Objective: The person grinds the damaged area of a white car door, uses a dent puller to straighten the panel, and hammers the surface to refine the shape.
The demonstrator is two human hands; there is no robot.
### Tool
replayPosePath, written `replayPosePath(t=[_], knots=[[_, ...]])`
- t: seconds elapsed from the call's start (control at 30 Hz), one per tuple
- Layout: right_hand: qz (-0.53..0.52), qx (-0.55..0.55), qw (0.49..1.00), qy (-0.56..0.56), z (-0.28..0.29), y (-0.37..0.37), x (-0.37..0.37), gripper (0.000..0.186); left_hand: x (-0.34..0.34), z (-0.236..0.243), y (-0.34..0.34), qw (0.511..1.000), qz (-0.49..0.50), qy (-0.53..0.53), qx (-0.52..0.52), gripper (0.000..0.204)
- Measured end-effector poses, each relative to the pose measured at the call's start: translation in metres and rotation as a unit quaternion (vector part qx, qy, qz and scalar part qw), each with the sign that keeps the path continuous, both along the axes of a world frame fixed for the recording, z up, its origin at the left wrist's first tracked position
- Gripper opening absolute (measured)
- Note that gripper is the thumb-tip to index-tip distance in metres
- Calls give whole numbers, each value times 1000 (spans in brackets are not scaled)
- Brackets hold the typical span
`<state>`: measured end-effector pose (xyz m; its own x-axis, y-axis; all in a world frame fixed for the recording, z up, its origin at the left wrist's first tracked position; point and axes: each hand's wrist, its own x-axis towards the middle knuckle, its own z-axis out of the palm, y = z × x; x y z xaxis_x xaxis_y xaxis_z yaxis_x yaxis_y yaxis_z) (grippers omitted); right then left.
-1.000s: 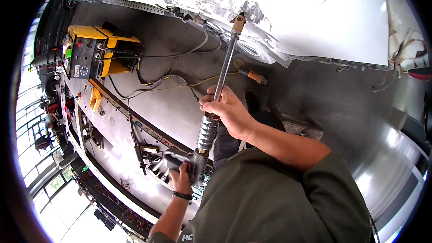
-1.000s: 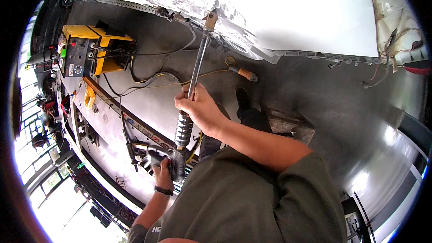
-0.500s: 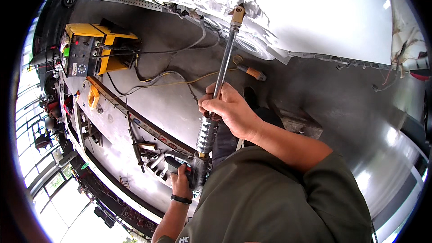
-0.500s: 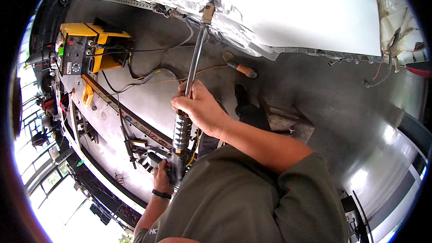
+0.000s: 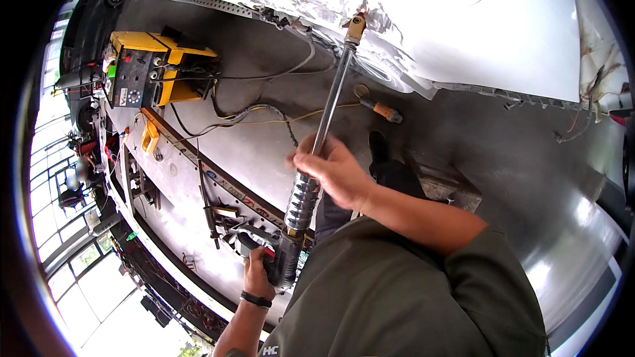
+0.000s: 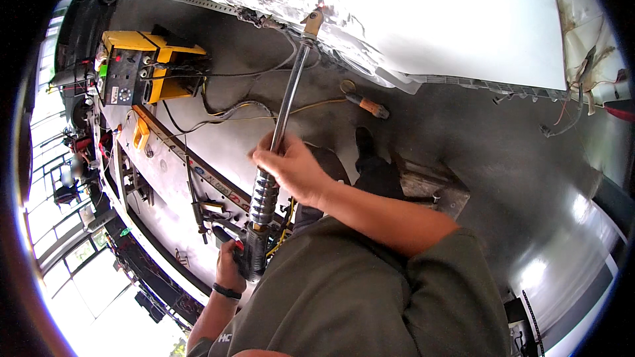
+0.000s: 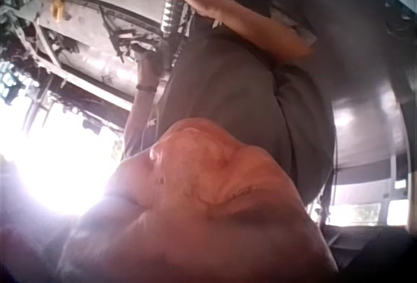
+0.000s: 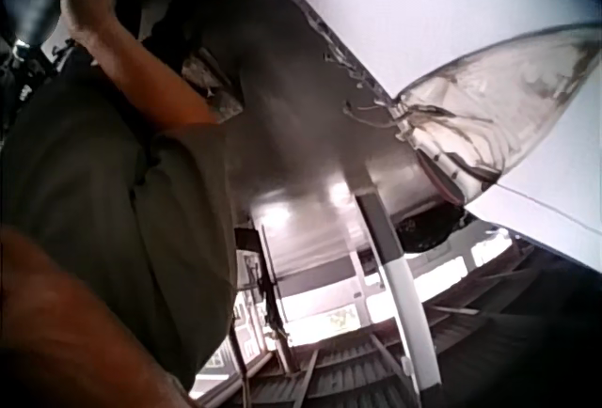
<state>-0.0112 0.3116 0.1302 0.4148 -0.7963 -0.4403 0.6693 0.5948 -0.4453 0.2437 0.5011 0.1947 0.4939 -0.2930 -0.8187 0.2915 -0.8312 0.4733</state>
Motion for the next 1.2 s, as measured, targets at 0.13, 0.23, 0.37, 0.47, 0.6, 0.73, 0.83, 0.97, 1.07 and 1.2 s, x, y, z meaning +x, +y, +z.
replayPosePath(t=[0.13, 0.23, 0.37, 0.47, 0.6, 0.73, 0.83, 0.97, 1.07, 1.2], knots=[[18, 76, 994, -82, -2, -8, 9, 18, 2, 2, 1, 999, 18, 42, -22, 28], [1, 34, 999, -13, -7, -54, -17, 21, 4, 2, 4, 999, 28, 8, -31, 32], [-45, 42, 998, -10, -2, -98, -43, 24, 12, -2, 9, 997, -31, 59, -35, 32], [12, 74, 992, 98, 9, -65, -24, 21, 17, -10, 17, 994, -22, 86, -61, 33], [-30, 134, 990, -7, 7, 8, 26, 16, 24, -25, 25, 995, 4, 75, -62, 31], [8, 64, 998, 4, -15, 6, 24, 17, 31, -28, 14, 995, -81, 18, -51, 29], [18, 10, 995, 99, -17, -16, 6, 26, 25, -23, 8, 993, 23, -19, -112, 27], [-2, -12, 1000, -2, -13, -36, -7, 45, 21, -35, 11, 940, 0, -194, -280, 45], [17, -32, 998, 54, -12, -36, -6, 46, 43, -68, 2, 937, -160, -231, -209, 43], [5, -32, 993, 114, -15, -23, -12, 42, 64, -110, -12, 979, -136, 147, 22, 45]])
